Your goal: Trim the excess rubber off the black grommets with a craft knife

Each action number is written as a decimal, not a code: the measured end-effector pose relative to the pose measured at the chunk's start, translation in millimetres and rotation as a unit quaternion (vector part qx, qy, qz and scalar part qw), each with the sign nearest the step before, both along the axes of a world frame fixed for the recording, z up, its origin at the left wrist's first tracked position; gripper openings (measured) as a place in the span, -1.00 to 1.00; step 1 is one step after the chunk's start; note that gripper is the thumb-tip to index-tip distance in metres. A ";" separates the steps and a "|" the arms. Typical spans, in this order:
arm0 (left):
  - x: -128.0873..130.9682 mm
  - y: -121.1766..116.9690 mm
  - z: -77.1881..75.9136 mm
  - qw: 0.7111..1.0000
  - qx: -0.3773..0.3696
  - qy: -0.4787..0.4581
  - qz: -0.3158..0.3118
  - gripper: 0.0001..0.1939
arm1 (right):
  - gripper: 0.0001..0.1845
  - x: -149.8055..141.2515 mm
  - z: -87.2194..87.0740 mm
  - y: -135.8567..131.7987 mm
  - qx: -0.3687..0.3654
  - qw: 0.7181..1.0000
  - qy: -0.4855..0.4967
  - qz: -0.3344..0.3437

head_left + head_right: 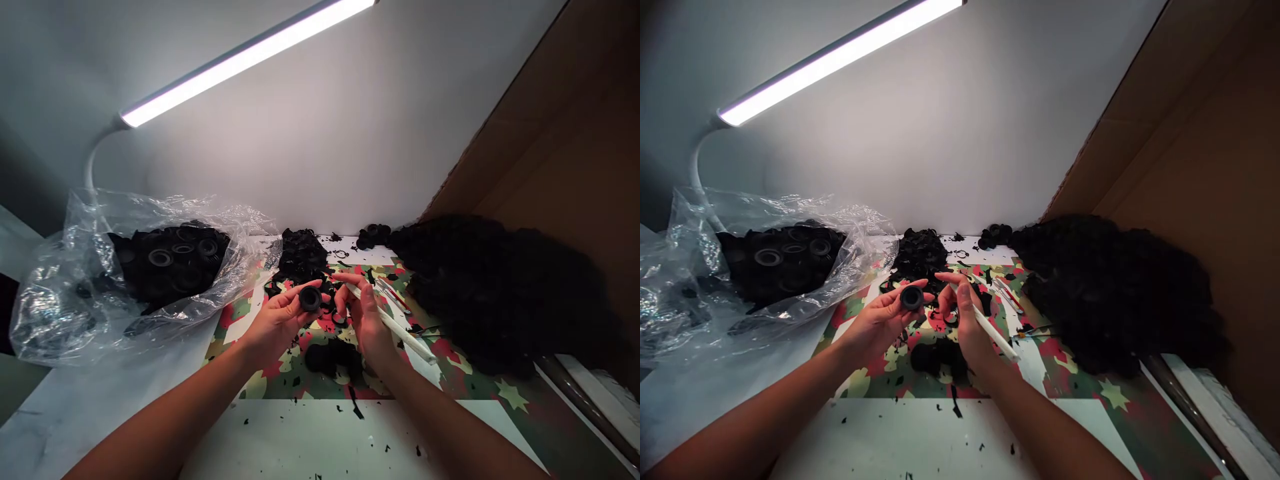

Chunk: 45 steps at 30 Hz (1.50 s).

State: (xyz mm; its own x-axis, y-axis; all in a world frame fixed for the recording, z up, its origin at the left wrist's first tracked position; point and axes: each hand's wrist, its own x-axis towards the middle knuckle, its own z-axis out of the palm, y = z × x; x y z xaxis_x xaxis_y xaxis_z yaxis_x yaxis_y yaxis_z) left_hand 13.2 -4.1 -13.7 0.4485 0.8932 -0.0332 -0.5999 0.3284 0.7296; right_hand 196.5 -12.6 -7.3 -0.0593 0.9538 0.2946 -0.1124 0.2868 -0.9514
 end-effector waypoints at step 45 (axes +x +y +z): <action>-8.9 20.5 -29.7 0.811 0.326 0.450 0.182 -0.81 | -0.56 52.8 2.9 105.5 0.033 0.935 -0.354 0.007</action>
